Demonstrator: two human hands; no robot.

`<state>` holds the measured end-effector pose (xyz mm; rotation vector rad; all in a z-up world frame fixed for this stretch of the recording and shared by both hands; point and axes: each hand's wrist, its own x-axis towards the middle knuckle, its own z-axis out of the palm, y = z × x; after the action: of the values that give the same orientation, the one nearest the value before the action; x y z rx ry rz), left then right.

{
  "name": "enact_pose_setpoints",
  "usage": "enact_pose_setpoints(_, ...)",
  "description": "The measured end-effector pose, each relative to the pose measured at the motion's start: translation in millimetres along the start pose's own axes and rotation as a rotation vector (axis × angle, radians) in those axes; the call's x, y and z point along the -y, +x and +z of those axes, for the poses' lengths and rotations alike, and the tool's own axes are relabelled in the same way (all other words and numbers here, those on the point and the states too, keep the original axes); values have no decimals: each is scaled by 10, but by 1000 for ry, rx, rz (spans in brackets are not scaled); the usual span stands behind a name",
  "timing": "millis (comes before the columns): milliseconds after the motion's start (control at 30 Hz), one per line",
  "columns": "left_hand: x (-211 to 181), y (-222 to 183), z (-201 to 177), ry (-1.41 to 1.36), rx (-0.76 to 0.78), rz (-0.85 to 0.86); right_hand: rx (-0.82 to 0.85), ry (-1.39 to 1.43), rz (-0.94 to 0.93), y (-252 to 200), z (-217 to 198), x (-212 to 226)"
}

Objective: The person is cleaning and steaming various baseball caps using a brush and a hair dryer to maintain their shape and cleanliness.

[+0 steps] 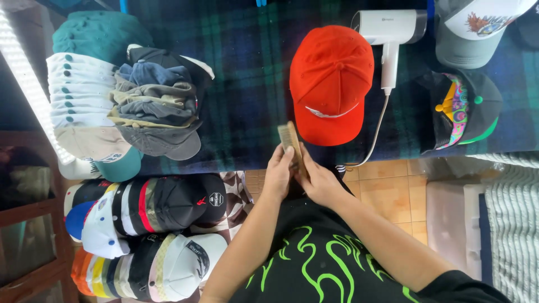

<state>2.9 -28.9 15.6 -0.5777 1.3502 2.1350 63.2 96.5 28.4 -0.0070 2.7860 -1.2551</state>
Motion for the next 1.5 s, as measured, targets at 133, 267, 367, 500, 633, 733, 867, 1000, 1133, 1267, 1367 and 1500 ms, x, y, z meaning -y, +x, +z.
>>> enact_pose_setpoints(133,-125,-23,-7,166,-3,135,128,-56,67,29,-106,-149)
enact_pose_setpoints(267,-297,235,-21,447,-255,338,292,121,35,277,-478,-89)
enact_pose_setpoints(367,-446,640,-178,715,-545,440,314,374,113,286,-790,-309)
enact_pose_setpoints(500,-288,1564,-411,1086,-818,631,-4,577,378,402,-1400,-582)
enact_pose_setpoints(633,-163,1714,-463,1209,-935,633,-171,493,457,615,-1715,-1462)
enact_pose_setpoints(733,-89,1724,-401,1289,-1038,736,-432,405,367,896,-1919,-1725)
enact_pose_setpoints(867,12,1810,-419,1277,-1121,738,-416,189,410,1397,-1853,-2326)
enact_pose_setpoints(1000,-78,1604,-186,1200,-1102,737,-299,115,551,1892,-1651,-2591)
enact_pose_setpoints(1133,-521,844,698,950,-910,947,-199,-57,628,2117,-1656,-2801)
enact_pose_setpoints(1267,-712,399,1563,855,-611,1113,-88,83,638,2118,-1983,-2419)
enact_pose_setpoints(1367,-729,371,1836,994,-560,1143,-51,366,500,1825,-2325,-2156)
enact_pose_setpoints(1500,-621,563,1835,1180,-631,1071,-40,734,254,1436,-2930,-1420)
